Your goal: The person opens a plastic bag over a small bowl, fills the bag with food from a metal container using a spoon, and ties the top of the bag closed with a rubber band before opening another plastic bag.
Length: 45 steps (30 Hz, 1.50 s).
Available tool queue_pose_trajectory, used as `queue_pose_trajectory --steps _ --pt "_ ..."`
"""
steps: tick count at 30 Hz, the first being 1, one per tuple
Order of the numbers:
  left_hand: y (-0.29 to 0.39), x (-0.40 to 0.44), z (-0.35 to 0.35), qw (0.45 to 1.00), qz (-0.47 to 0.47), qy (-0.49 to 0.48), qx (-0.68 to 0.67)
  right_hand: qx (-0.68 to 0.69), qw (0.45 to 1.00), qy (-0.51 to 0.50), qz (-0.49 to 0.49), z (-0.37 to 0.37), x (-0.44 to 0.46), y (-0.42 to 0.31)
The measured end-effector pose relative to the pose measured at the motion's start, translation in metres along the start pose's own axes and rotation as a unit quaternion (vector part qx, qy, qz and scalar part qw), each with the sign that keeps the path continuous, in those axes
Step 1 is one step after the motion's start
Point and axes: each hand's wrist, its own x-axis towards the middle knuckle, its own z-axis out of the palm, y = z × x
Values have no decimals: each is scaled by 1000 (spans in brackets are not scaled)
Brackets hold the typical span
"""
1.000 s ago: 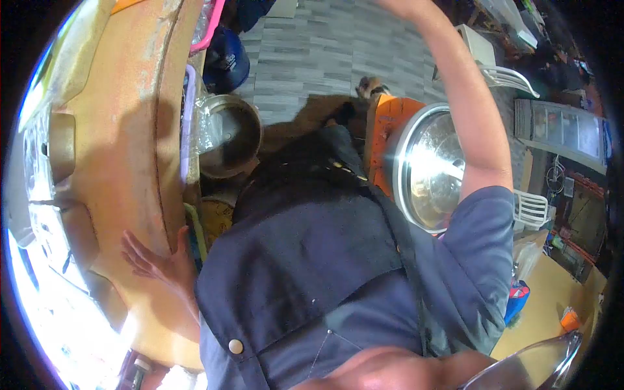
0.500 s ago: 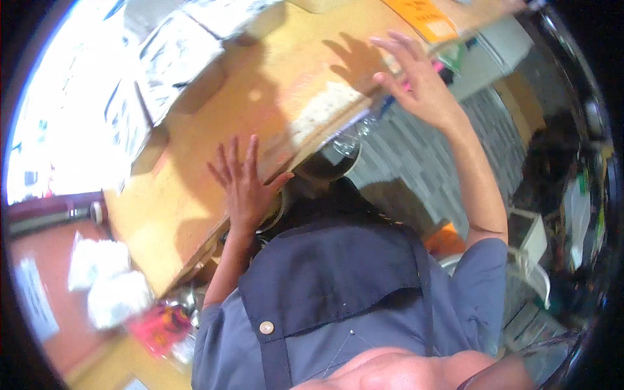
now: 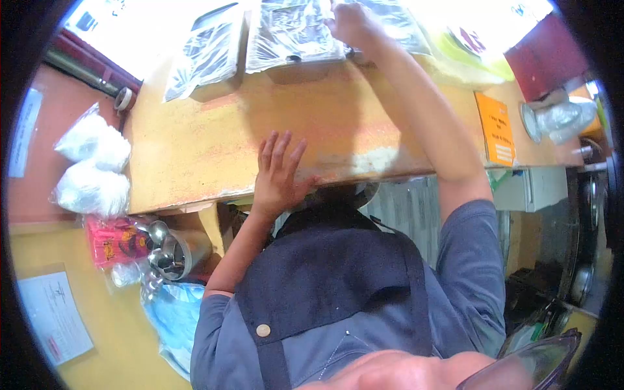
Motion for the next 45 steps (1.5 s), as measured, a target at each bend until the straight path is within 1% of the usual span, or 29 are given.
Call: queue_pose_trajectory --steps 1,2,5,6,7,9,12,13,14,15,16,17,19,20,22,24,26,27,28,29,30,31,32,34,36,39,41,42,45 --pt "-1 0 1 1000 4 5 -6 7 991 -108 82 4 23 3" --pt "-1 2 0 1000 4 3 -14 11 963 -216 164 4 33 -2" --pt "0 2 -5 999 8 -1 -38 -108 975 -119 151 8 29 -9" --pt "1 3 -9 999 12 0 -45 -44 977 -122 171 7 29 -5" --pt "1 3 -11 998 20 3 -52 -57 974 -113 190 6 27 -4" --pt "-2 1 -12 994 28 5 -106 -86 965 -91 231 -14 21 -25" --pt "-18 -9 -21 981 28 29 -188 -60 964 -53 253 -21 24 -33" --pt "-23 -11 -23 975 26 40 -217 -14 970 -3 244 -4 35 -8" --pt "-27 -13 -32 975 15 57 -216 33 971 47 234 25 57 35" --pt "-32 -19 -45 974 4 70 -215 81 966 97 224 37 69 59" --pt "-37 -25 -58 973 -8 81 -214 128 953 83 260 31 70 60" --pt "-44 -30 -68 974 -26 99 -201 137 953 85 257 15 66 52" --pt "-59 -42 -84 971 -52 146 -180 156 952 88 249 -38 43 15" --pt "-66 -47 -90 968 -60 176 -170 211 933 139 257 -60 31 -3" --pt "-78 -55 -101 954 -82 231 -172 336 930 108 105 -104 2 -24" --pt "-85 -59 -112 934 -105 281 -195 315 941 92 77 -151 -51 -107" --pt "-86 -57 -122 915 -102 336 -200 249 966 62 14 -173 -91 -150" --pt "-85 -56 -127 905 -100 361 -203 128 989 58 -47 -169 -108 -158" --pt "-84 -54 -131 903 -90 370 -198 1 993 53 -103 -163 -126 -161" --pt "-86 -54 -134 906 -89 369 -185 17 991 43 -127 -151 -143 -171" --pt "-86 -54 -136 909 -85 367 -179 -2 993 33 -113 -137 -163 -180" --pt "-80 -54 -137 908 -114 358 -185 -82 984 20 -157 -123 -176 -180" --pt "-76 -49 -135 897 -130 380 -183 -160 967 -2 -200 -110 -188 -177" --pt "-68 -45 -133 907 -125 363 -173 -211 936 10 -280 -94 -209 -172" --pt "-64 -46 -126 919 -114 342 -158 -220 923 42 -314 -74 -225 -162" --pt "-58 -42 -108 941 -87 304 -120 -169 951 -26 -259 -36 -247 -152" --pt "-49 -40 -97 955 -82 265 -104 -92 963 -9 -253 -15 -253 -141" --pt "-47 -38 -94 966 -71 236 -73 -57 966 2 -252 -8 -254 -135" --pt "-30 -26 -83 977 -61 196 -60 -111 967 -78 -216 3 -254 -128"
